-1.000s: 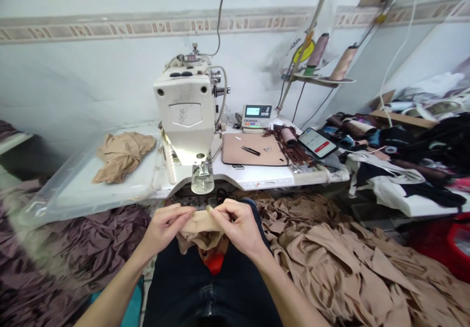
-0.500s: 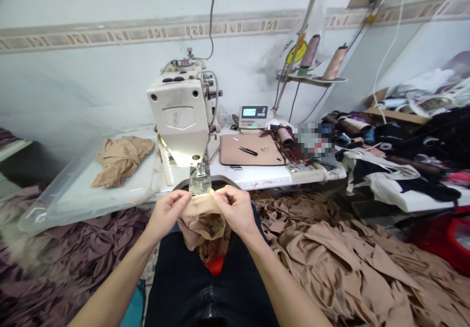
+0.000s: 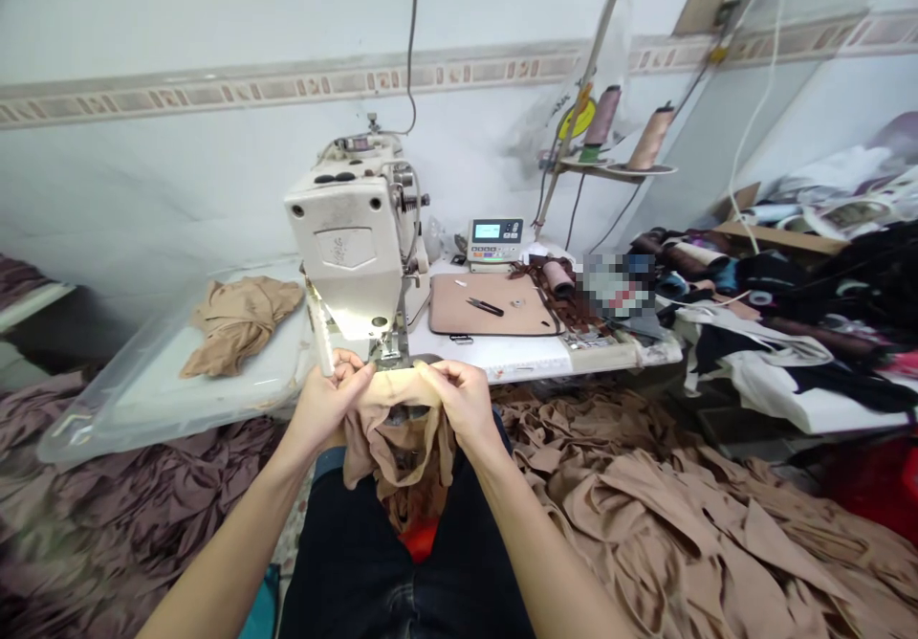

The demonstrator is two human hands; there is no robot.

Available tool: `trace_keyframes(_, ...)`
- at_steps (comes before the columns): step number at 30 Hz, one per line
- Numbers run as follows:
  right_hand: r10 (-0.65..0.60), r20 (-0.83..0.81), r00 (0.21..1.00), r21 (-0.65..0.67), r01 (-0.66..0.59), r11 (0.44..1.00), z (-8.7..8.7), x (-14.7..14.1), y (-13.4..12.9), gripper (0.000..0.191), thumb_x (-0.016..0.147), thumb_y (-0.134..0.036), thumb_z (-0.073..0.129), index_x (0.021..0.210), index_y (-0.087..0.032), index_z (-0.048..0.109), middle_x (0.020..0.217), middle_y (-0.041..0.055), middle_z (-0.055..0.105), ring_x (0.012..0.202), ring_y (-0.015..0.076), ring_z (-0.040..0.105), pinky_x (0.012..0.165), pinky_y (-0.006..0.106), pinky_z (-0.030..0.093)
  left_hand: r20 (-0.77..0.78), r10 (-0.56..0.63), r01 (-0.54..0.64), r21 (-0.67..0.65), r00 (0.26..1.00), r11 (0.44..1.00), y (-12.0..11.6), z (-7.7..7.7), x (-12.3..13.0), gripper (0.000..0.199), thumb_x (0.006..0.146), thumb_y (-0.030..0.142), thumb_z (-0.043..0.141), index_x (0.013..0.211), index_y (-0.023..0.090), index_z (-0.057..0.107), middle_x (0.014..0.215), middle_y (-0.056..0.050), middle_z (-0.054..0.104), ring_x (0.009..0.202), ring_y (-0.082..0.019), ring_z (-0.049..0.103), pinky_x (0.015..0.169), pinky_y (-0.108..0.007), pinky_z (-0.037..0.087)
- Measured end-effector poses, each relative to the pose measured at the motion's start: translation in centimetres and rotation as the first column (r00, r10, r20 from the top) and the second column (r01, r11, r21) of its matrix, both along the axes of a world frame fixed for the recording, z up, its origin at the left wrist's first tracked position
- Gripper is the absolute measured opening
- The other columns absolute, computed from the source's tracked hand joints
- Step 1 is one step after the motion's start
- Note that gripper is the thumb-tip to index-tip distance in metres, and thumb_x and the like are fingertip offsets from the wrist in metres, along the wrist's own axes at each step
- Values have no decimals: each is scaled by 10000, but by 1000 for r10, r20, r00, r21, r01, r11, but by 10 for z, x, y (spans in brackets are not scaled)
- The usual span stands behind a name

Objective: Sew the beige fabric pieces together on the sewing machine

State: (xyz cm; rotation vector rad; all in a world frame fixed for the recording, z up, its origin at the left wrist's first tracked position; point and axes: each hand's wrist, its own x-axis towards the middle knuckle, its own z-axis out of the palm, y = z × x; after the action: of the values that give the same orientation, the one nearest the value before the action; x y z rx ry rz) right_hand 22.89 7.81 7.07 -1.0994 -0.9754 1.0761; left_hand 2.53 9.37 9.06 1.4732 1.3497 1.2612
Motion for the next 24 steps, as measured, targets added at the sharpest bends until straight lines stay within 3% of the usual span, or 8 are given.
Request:
trace_keyframes(5,-14,9,1000,12,14,1000,2,4,9,377,706,-508,850,614,-168,715,588,-10,577,576,144,453,553,279,385,51,0,-2,35,999,999,13,-10,4,299,835,418,788,930,206,599,596,94,443,530,-118,446,567,-226,362)
trace_keyframes(11,-47,65,997,57,43,997,-1,8,20,416,734,-535,845,605,-171,690,609,1,592,613,160,490,580,285,393,178,-79,82,-10,981,997,24,-16,8,401,845,491,807,999,214,560,607,100,459,517,-117,467,552,-222,381)
trace_keyframes(14,-39,74,997,58,35,998,-6,9,20,416,738,-542,851,625,-169,706,626,4,615,625,167,510,601,291,416,181,-68,69,4,981,998,25,-17,9,422,840,515,817,992,204,574,644,78,502,564,-130,524,583,-232,425)
trace_keyframes(19,-44,115,992,41,40,998,-32,14,9,418,782,-559,849,709,-156,770,661,24,685,637,184,573,623,300,462,193,-2,-10,59,981,998,14,-33,-3,372,907,525,760,968,187,618,724,37,593,656,-137,582,639,-225,463)
trace_keyframes(24,-186,180,966,118,167,979,-66,19,-12,403,839,-567,836,863,-166,818,852,81,782,783,230,675,732,329,546,43,-71,69,32,997,997,4,-58,-45,393,952,547,720,914,157,689,749,0,670,717,-156,632,687,-233,477)
